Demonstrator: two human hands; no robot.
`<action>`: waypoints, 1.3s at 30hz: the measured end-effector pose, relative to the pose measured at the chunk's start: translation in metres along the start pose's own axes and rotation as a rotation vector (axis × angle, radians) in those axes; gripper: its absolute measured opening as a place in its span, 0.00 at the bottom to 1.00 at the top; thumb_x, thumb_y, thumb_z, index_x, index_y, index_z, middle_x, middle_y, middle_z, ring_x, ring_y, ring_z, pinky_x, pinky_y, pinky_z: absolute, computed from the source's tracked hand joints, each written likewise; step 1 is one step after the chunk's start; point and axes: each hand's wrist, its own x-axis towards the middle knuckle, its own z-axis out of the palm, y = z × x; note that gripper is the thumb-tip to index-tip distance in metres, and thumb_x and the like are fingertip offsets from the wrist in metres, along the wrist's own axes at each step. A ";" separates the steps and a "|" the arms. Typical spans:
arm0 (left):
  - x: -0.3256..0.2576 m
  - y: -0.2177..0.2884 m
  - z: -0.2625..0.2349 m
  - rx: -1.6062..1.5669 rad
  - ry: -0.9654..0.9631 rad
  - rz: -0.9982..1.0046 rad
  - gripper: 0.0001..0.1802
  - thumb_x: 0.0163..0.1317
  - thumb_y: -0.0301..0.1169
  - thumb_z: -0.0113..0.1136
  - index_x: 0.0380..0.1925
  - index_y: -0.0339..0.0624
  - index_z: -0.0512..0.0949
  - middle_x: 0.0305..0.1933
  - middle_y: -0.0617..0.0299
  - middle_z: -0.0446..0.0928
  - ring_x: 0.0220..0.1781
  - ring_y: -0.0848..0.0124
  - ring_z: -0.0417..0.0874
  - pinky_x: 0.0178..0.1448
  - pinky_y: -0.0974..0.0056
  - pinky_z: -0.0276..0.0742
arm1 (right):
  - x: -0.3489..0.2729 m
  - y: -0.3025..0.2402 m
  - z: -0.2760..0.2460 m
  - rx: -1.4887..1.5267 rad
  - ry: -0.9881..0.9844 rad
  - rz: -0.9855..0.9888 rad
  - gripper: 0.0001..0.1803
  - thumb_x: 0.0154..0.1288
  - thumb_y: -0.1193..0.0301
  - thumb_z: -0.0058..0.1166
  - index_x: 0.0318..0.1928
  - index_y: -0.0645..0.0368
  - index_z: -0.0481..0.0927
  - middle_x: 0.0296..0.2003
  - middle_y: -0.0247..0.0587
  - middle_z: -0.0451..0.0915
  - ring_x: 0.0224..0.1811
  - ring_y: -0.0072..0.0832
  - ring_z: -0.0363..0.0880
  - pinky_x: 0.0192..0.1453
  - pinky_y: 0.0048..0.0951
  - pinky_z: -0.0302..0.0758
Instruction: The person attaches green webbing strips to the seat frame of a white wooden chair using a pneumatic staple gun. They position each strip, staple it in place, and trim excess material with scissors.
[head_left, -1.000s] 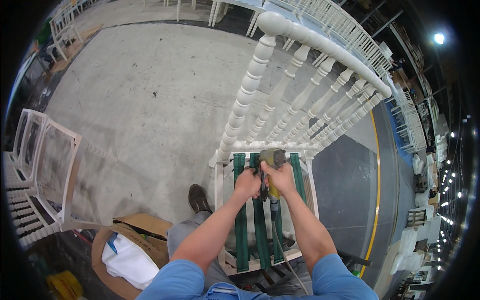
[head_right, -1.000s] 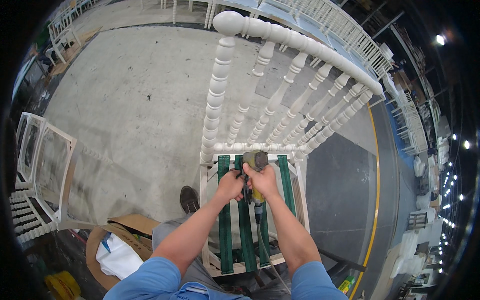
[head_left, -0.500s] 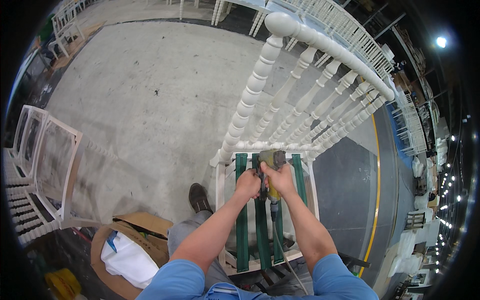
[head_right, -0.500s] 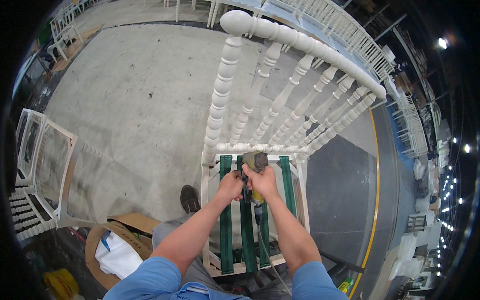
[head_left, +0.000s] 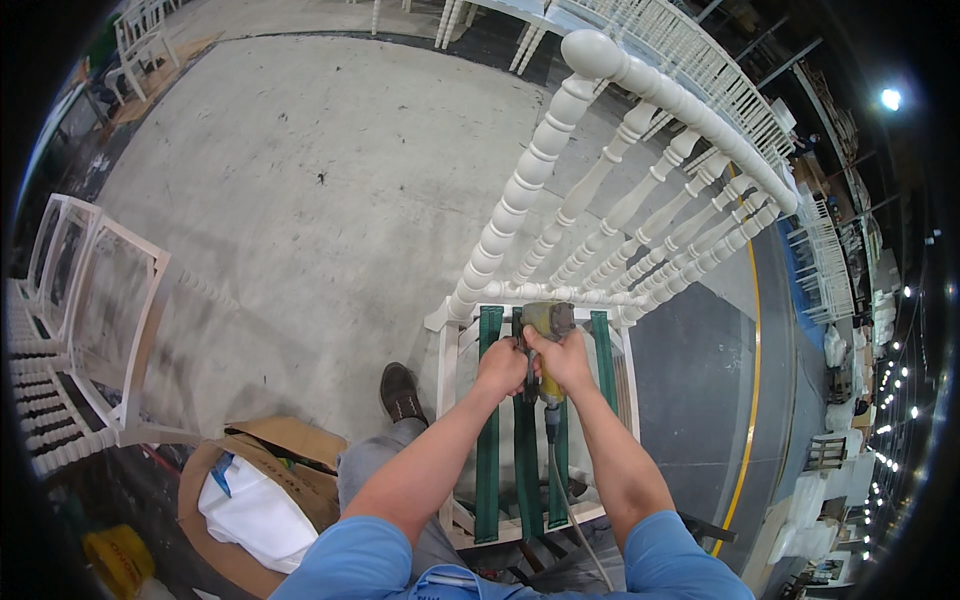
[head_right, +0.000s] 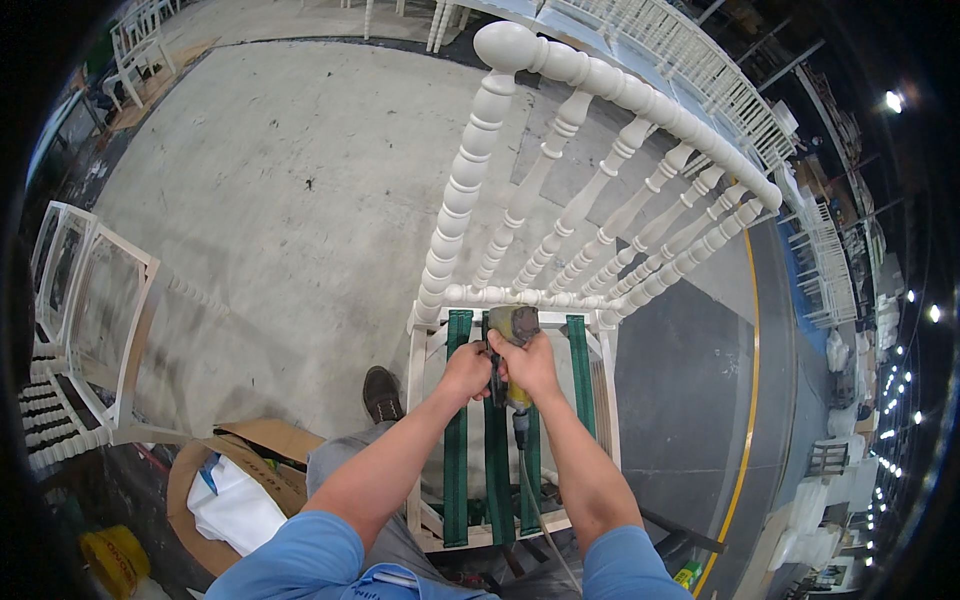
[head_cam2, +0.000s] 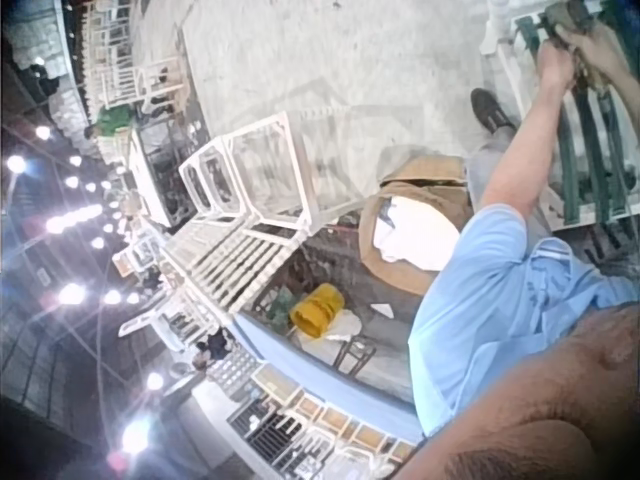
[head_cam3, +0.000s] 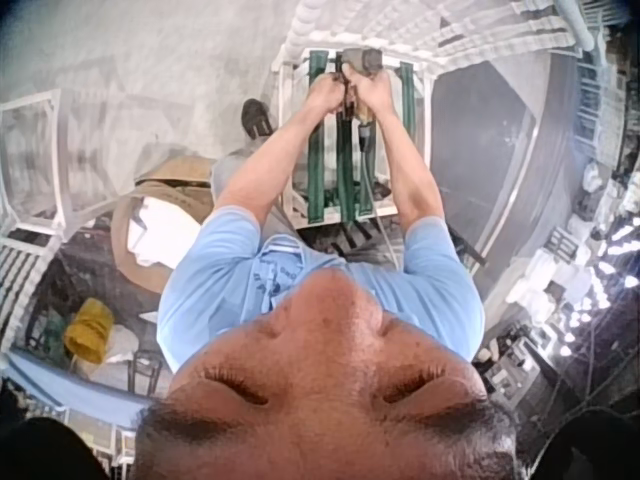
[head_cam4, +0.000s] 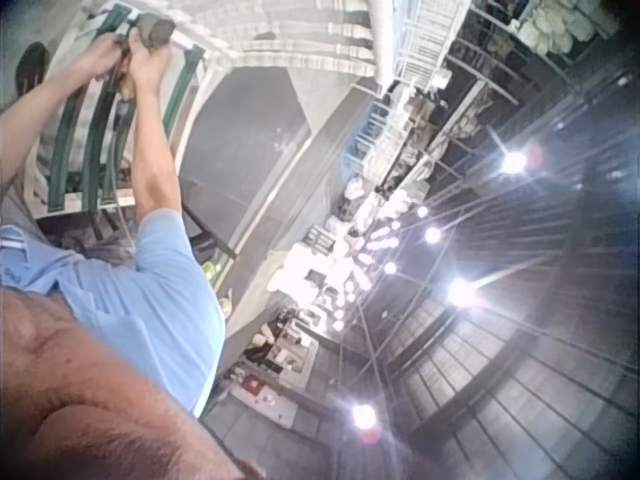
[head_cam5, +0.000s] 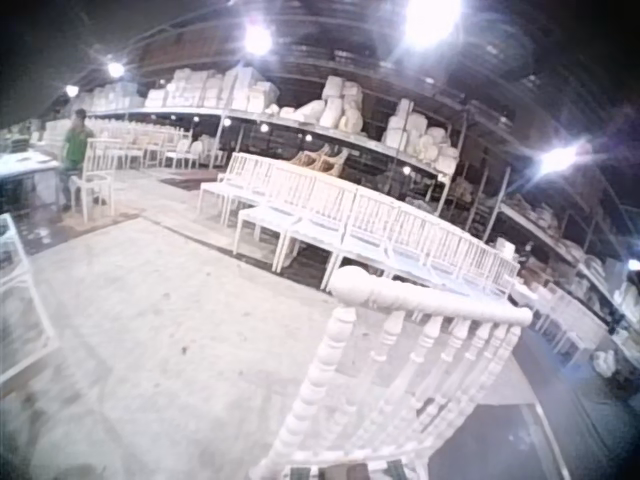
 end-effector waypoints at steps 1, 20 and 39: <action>0.000 0.000 0.000 -0.002 0.000 -0.012 0.18 0.73 0.30 0.41 0.47 0.30 0.79 0.29 0.54 0.82 0.17 0.66 0.80 0.16 0.61 0.72 | 0.000 0.000 -0.001 -0.004 -0.010 0.008 0.19 0.67 0.59 0.71 0.32 0.64 0.82 0.21 0.37 0.80 0.15 0.24 0.75 0.18 0.29 0.71; -0.012 0.016 0.002 0.637 0.186 0.192 0.21 0.72 0.36 0.49 0.53 0.35 0.83 0.37 0.41 0.87 0.39 0.48 0.90 0.46 0.47 0.86 | -0.044 -0.005 -0.034 0.415 0.125 0.196 0.17 0.69 0.61 0.69 0.46 0.61 0.81 0.32 0.36 0.83 0.21 0.24 0.79 0.22 0.27 0.77; -0.338 -0.007 0.203 -0.251 -1.056 -0.113 0.36 0.67 0.39 0.71 0.70 0.40 0.68 0.61 0.55 0.81 0.61 0.52 0.83 0.68 0.47 0.80 | -0.412 0.080 -0.177 1.552 0.084 -0.567 0.38 0.78 0.38 0.43 0.67 0.59 0.75 0.52 0.41 0.83 0.51 0.32 0.81 0.58 0.39 0.78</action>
